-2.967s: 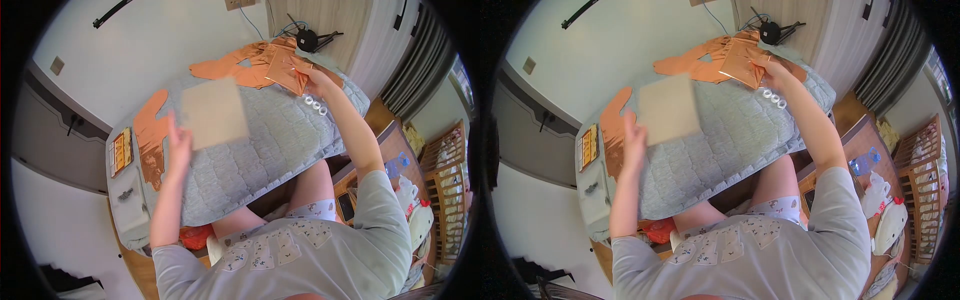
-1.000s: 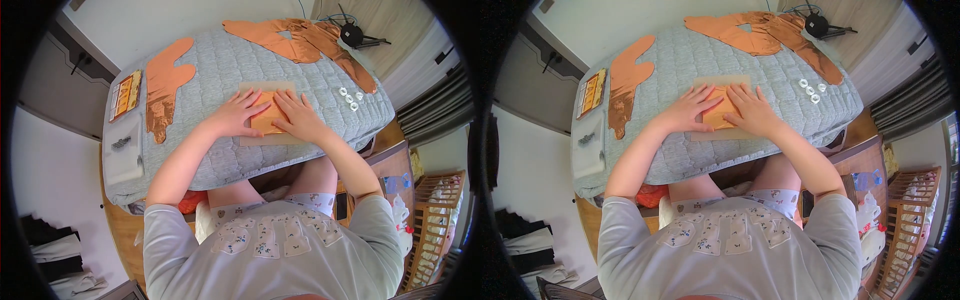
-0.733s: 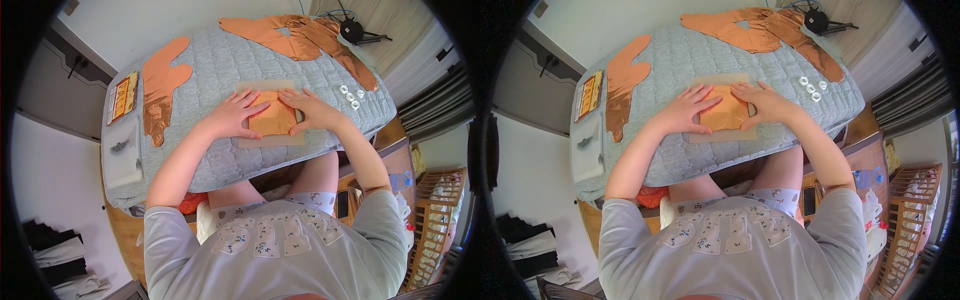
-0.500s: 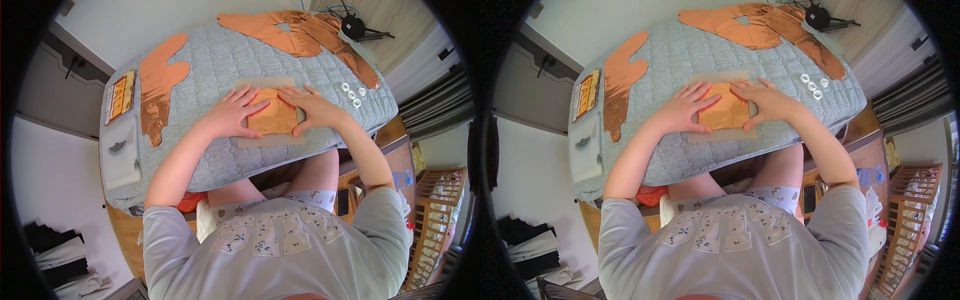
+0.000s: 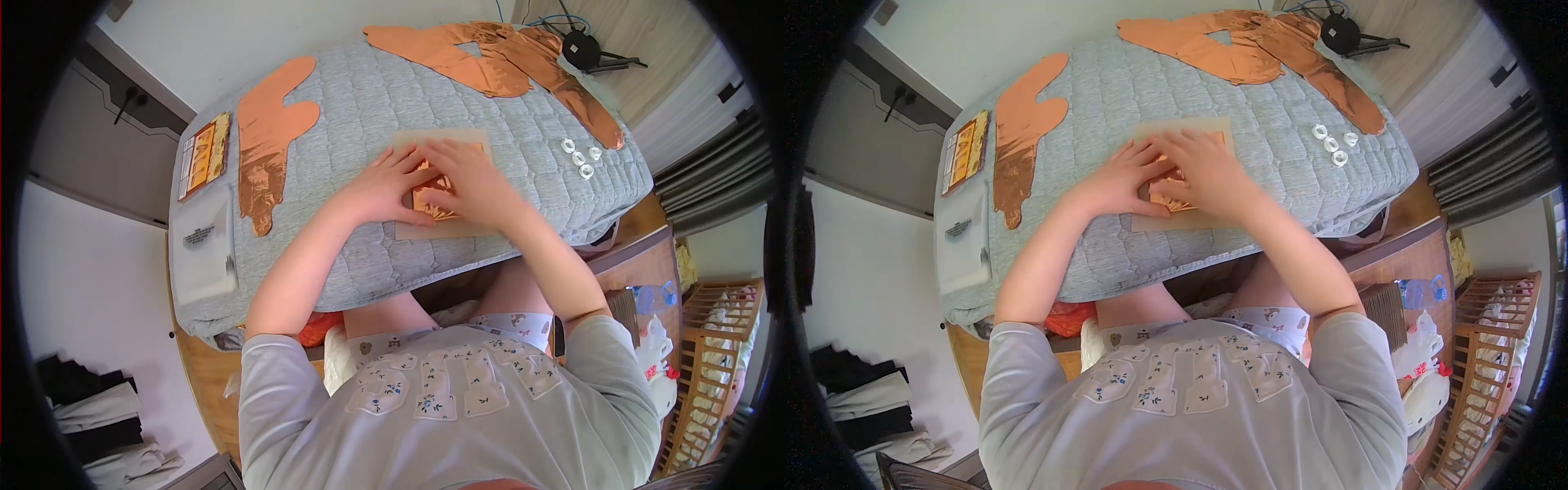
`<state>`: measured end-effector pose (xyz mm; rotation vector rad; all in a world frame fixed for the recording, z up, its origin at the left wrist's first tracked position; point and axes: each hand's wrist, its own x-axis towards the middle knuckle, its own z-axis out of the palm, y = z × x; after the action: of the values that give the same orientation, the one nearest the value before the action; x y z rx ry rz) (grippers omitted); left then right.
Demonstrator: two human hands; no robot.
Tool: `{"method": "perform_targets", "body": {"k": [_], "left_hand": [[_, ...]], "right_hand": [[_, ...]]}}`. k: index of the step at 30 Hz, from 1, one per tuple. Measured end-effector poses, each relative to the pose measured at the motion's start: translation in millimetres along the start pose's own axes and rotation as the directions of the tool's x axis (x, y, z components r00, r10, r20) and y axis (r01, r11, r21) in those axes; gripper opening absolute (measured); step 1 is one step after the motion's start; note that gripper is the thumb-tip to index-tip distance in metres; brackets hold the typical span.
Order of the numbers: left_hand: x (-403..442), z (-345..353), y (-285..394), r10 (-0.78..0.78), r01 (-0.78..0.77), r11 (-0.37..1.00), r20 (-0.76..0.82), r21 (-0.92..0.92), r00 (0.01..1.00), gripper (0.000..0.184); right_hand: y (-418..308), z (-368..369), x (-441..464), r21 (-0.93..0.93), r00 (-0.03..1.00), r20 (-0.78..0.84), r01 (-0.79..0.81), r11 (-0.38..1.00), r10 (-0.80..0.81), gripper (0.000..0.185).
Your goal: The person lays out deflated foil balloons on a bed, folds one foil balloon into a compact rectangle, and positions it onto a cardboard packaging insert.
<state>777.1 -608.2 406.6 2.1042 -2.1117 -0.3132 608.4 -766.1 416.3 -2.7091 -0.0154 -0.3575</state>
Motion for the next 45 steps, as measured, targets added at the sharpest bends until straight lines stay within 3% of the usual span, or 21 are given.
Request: {"method": "perform_targets", "body": {"k": [1, 3, 5, 7, 10, 14, 18, 20, 21, 23, 24, 26, 27, 29, 33, 36, 45], "left_hand": [[0.3, -0.8, 0.0, 0.002, -0.002, 1.0, 0.024, -0.004, 1.0, 0.1], [-0.3, 0.9, 0.1, -0.001, 0.001, 1.0, 0.009, -0.007, 1.0, 0.105], [-0.4, 2.9, -1.6, -0.006, 0.006, 1.0, -0.012, -0.011, 1.0, 0.11], [-0.9, 5.9, -3.1, -0.065, 0.05, 0.984, -0.083, -0.17, 0.994, 0.121], [-2.4, 6.1, -3.5, -0.1, 0.068, 0.962, -0.111, -0.264, 0.989, 0.13], [-36.5, -6.6, -0.5, -0.241, 0.215, 0.969, -0.266, -0.124, 0.933, 0.119], [-143.2, -29.5, 1.4, -0.506, 0.561, 0.82, -0.607, -0.116, 0.613, 0.064], [-210.4, -26.9, -6.5, -0.621, 0.836, 0.541, -0.715, -0.095, 0.321, 0.051], [-248.4, -23.3, -14.6, -0.633, 0.867, 0.489, -0.722, -0.093, 0.28, 0.051], [-313.5, -10.4, -34.3, -0.719, 0.832, 0.323, -0.689, -0.451, -0.094, 0.049], [-332.9, 1.3, -40.5, -0.708, 0.846, 0.288, -0.695, -0.448, -0.127, 0.049], [-362.0, 20.4, -51.4, -0.741, 0.961, 0.188, -0.672, -0.201, 0.004, 0.051], [-366.4, 21.4, -52.1, -0.738, 0.966, 0.167, -0.674, -0.199, -0.011, 0.051], [-362.4, 23.4, -54.8, -0.816, 0.897, 0.278, -0.577, -0.344, 0.031, 0.052], [-359.8, 25.7, -60.4, -0.798, 0.882, 0.266, -0.602, -0.39, -0.025, 0.047], [-355.5, 21.3, -62.6, -0.846, 0.847, 0.23, -0.528, -0.48, -0.07, 0.042], [-356.5, -13.9, -57.4, -0.725, 0.958, 0.127, -0.683, -0.256, -0.086, 0.039]], "right_hand": [[-2.5, 7.3, -2.9, 0.003, 1.0, 0.0, 0.004, 1.0, -0.004, 0.083], [-5.5, 23.2, -5.1, -0.268, 0.999, -0.055, -0.013, 0.963, -0.002, 0.085], [-3.5, 25.5, -7.4, -0.231, 0.997, -0.069, -0.053, 0.972, 0.038, 0.086], [-4.0, 25.0, -8.2, -0.191, 0.994, -0.077, -0.092, 0.977, 0.079, 0.087], [-5.5, 26.0, -8.5, -0.209, 0.992, -0.069, -0.117, 0.971, 0.105, 0.088], [-5.1, 27.3, -8.6, -0.242, 0.989, -0.064, -0.142, 0.96, 0.13, 0.083], [-8.6, 25.8, -7.5, -0.313, 0.99, -0.055, -0.144, 0.939, 0.134, 0.078], [-12.1, 22.7, -6.0, -0.29, 0.992, -0.028, -0.125, 0.949, 0.122, 0.077], [-13.8, 21.4, -4.6, -0.287, 0.988, -0.012, -0.153, 0.946, 0.156, 0.077], [-16.1, 20.8, -4.1, -0.276, 0.992, -0.001, -0.123, 0.953, 0.127, 0.076], [-16.9, 20.6, -3.4, -0.29, 0.988, -0.009, -0.15, 0.945, 0.154, 0.075], [-18.5, 18.9, -2.4, -0.276, 0.99, 0.002, -0.132, 0.952, 0.138, 0.075], [-18.7, 19.2, -2.8, -0.282, 0.987, 0.006, -0.155, 0.947, 0.164, 0.074], [-16.8, 20.8, -3.8, -0.285, 0.986, 0.015, -0.153, 0.946, 0.164, 0.074], [-18.7, 19.6, -3.4, -0.291, 0.982, 0.022, -0.173, 0.941, 0.187, 0.073], [-20.6, 17.5, -3.6, -0.293, 0.982, 0.026, -0.173, 0.94, 0.189, 0.073], [-18.5, 20.4, -4.8, -0.297, 0.985, 0.0, -0.164, 0.941, 0.171, 0.073]]}}
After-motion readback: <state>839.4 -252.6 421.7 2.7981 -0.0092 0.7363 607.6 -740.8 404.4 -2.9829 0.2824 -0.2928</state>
